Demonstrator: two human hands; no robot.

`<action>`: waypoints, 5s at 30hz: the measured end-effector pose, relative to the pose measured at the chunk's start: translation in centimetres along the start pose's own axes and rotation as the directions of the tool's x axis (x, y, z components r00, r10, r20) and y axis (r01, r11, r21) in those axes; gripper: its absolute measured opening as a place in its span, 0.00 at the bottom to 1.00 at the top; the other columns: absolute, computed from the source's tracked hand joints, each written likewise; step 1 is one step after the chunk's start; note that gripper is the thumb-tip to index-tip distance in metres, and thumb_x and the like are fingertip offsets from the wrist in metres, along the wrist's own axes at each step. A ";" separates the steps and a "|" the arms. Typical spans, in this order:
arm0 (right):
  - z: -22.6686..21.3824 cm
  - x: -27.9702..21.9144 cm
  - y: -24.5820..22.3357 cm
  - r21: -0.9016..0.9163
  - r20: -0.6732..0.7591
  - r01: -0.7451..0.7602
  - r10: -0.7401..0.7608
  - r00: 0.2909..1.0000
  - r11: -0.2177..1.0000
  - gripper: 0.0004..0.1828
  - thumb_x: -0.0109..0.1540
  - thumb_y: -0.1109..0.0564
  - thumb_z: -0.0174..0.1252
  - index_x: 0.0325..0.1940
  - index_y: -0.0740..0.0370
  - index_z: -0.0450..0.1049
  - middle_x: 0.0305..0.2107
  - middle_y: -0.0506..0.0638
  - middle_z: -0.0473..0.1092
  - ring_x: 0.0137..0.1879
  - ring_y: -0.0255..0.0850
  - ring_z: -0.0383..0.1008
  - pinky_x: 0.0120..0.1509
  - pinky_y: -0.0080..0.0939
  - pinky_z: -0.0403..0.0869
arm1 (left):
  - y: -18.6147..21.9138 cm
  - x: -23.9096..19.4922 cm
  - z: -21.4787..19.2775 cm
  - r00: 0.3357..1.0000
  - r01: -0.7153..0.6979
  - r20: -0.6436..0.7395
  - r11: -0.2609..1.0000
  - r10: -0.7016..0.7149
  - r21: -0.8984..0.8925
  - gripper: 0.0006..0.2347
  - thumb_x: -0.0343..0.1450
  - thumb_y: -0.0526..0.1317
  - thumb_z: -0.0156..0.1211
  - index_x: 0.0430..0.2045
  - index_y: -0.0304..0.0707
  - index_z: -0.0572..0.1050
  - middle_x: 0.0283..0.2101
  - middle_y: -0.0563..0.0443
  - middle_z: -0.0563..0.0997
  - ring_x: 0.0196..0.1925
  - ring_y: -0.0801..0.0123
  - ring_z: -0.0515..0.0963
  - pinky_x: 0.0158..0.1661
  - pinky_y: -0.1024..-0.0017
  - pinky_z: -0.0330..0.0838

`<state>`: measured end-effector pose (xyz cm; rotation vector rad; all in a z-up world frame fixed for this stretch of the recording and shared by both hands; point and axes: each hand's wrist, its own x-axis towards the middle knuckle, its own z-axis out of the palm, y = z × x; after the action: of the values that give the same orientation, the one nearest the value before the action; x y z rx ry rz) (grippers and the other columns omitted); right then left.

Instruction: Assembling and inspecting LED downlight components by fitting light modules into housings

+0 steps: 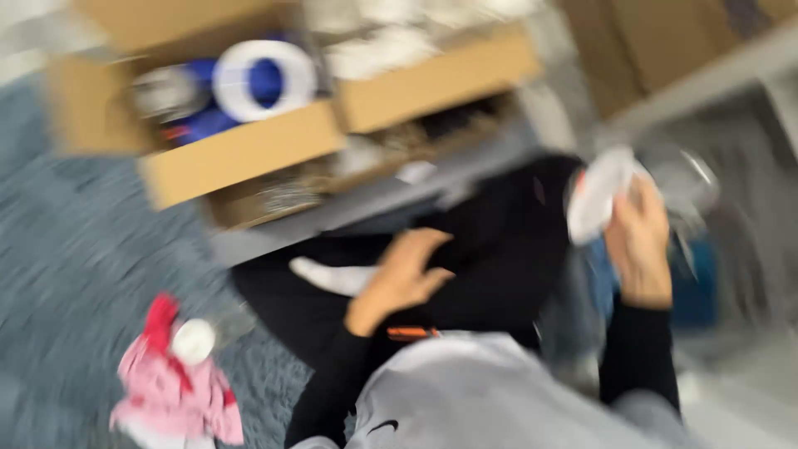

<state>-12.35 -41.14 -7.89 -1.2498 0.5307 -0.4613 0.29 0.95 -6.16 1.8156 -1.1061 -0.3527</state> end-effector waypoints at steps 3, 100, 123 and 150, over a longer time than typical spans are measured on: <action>-4.1 0.2 -4.3 0.026 -0.181 0.150 -0.143 0.973 0.988 0.17 0.71 0.52 0.66 0.60 0.57 0.71 0.53 0.49 0.77 0.57 0.35 0.79 0.70 0.37 0.78 | -2.5 -1.9 -0.4 0.992 0.103 0.064 0.994 -0.105 0.045 0.24 0.76 0.48 0.67 0.64 0.35 0.73 0.63 0.35 0.78 0.66 0.43 0.77 0.66 0.52 0.68; 29.5 -2.3 -8.6 -0.141 0.824 0.884 -0.441 0.354 0.445 0.13 0.65 0.64 0.69 0.55 0.64 0.82 0.51 0.60 0.80 0.60 0.61 0.82 0.63 0.58 0.78 | 1.7 2.9 -21.9 0.858 0.140 -0.441 0.705 0.264 0.695 0.05 0.75 0.32 0.67 0.37 0.47 0.85 0.39 0.54 0.79 0.45 0.64 0.80 0.46 0.68 0.75; 42.6 1.2 -5.5 -0.592 0.712 0.799 0.531 0.459 0.103 0.45 0.69 0.20 0.39 0.62 0.55 0.84 0.59 0.72 0.76 0.60 0.76 0.79 0.60 0.73 0.79 | -1.0 2.4 -18.1 0.777 0.107 -0.540 0.776 0.325 0.621 0.05 0.72 0.33 0.70 0.38 0.47 0.85 0.41 0.56 0.79 0.48 0.63 0.80 0.45 0.66 0.72; 34.2 0.1 -5.9 -0.180 0.786 0.924 -0.516 0.341 0.338 0.13 0.67 0.71 0.69 0.53 0.59 0.86 0.50 0.54 0.84 0.53 0.52 0.84 0.57 0.48 0.79 | -0.1 2.7 -18.6 0.717 0.065 -0.602 0.826 0.352 0.560 0.04 0.73 0.33 0.71 0.36 0.47 0.84 0.41 0.57 0.79 0.47 0.63 0.81 0.46 0.67 0.75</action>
<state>8.30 -16.66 5.47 -2.2083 -0.6760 -0.6677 13.76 9.43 3.78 2.0511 -0.8310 0.7950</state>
